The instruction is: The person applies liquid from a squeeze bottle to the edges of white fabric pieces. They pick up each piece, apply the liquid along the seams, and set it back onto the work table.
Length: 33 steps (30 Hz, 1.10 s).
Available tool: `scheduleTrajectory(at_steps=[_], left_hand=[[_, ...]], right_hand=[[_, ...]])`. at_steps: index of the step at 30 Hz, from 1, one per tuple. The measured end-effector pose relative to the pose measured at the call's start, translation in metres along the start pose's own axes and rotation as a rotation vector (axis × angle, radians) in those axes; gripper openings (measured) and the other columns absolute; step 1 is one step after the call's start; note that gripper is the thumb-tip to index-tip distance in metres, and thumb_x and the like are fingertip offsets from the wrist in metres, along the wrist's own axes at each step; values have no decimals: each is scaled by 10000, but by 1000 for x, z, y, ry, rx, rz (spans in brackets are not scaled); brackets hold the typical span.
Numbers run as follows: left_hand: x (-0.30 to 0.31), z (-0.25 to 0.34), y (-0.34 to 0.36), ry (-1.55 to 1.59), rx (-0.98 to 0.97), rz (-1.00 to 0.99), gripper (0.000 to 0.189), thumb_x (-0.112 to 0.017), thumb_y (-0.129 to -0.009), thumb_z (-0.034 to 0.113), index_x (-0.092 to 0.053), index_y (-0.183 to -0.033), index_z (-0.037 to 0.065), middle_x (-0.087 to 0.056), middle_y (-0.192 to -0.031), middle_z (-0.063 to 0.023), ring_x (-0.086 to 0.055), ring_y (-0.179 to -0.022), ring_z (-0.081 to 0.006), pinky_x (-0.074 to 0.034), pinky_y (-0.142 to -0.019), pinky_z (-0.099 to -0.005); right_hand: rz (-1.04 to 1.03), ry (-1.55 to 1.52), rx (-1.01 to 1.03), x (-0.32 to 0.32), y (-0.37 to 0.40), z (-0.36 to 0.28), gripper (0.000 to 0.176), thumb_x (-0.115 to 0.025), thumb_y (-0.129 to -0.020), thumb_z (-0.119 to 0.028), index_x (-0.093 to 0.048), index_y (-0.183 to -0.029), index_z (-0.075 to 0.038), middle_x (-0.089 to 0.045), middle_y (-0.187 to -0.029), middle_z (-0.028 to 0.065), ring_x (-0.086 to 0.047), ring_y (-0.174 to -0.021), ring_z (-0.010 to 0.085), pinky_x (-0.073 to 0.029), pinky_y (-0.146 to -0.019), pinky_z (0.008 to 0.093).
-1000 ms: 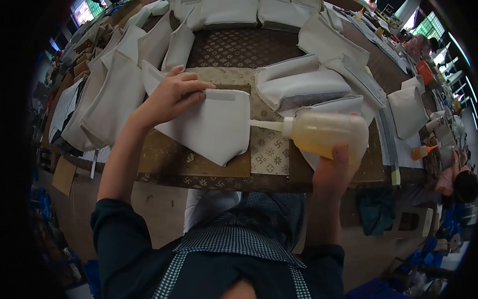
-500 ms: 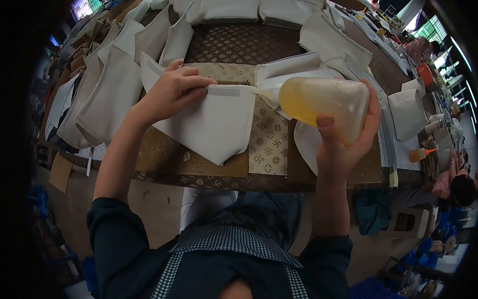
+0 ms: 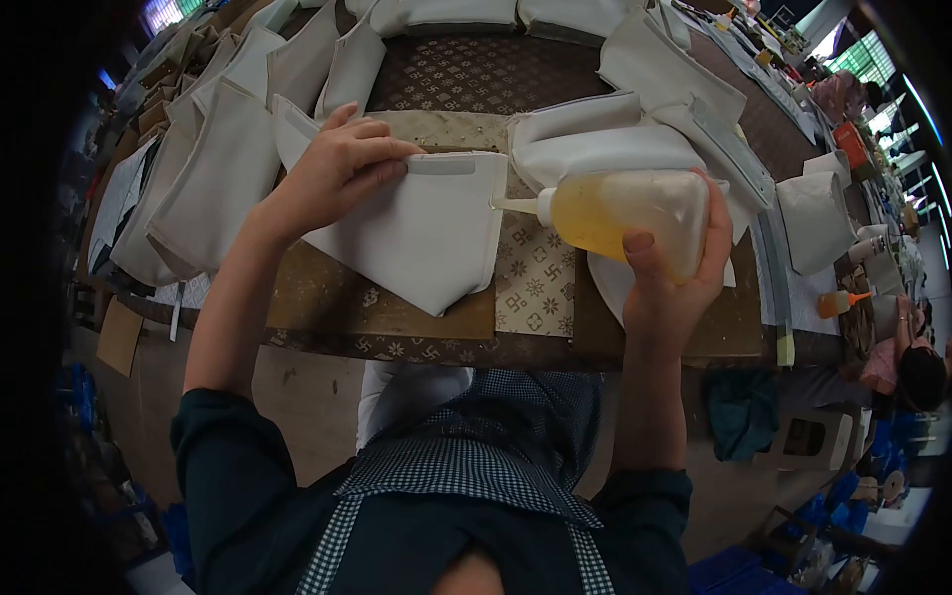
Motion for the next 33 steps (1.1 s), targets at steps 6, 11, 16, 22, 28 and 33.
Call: scheduleTrajectory(at_steps=[6, 11, 16, 22, 28, 33], left_hand=[[-4, -2, 1, -27, -51, 65, 171, -589, -887, 97, -669, -1037, 81, -559, -789, -51, -548, -758, -209, -303, -1006, -406], [-3, 2, -2, -29, -6, 41, 158, -567, -902, 153, -660, -994, 64, -613, -864, -74, -598, -870, -244, -333, -996, -428], [-4, 3, -6, -33, 12, 25, 152, -567, -897, 142, -651, -982, 47, -632, -877, -84, -596, -851, -251, -359, -951, -390], [-3, 8, -8, -21, 60, 27, 156, -575, -890, 135, -651, -983, 35, -628, -873, -99, -572, -839, -273, -376, -924, -361], [-5, 6, -6, -54, 55, 35, 157, -584, -883, 136, -645, -980, 29, -608, -854, -95, -533, -841, -281, -379, -898, -365], [-4, 7, -6, -59, 55, 24, 150, -581, -886, 137, -645, -980, 38, -608, -853, -94, -535, -833, -265, -379, -878, -351]], right_hand=[[-8, -4, -85, 5, 18, 1, 819, -814, -733, -315, -397, -1357, 14, -459, -1289, 107, -497, -1141, 203, -433, -973, 338], [16, -7, -112, 11, 39, 6, 782, -790, -761, -286, -387, -1359, 16, -456, -1296, 123, -499, -1141, 212, -440, -967, 343], [44, -42, -120, 19, 63, 15, 760, -773, -780, -271, -376, -1363, 11, -447, -1317, 152, -527, -1136, 238, -458, -961, 361], [75, -110, -161, 24, 85, 24, 729, -759, -787, -234, -376, -1360, 1, -481, -1283, 147, -537, -1146, 247, -463, -964, 366], [116, -118, -196, 20, 97, 23, 703, -713, -735, -48, -384, -1356, -15, -488, -1281, 135, -558, -1125, 242, -477, -949, 356], [53, 119, -135, 15, 115, 20, 725, -720, -706, 0, -379, -1344, -21, -524, -1244, 153, -580, -1103, 247, -480, -949, 359]])
Point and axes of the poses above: each hand's wrist, its own y-axis away from the middle knuckle, its own x-axis out of the back of the hand, z = x × y, the point moved 2 cm from there along -y, towards the middle knuckle
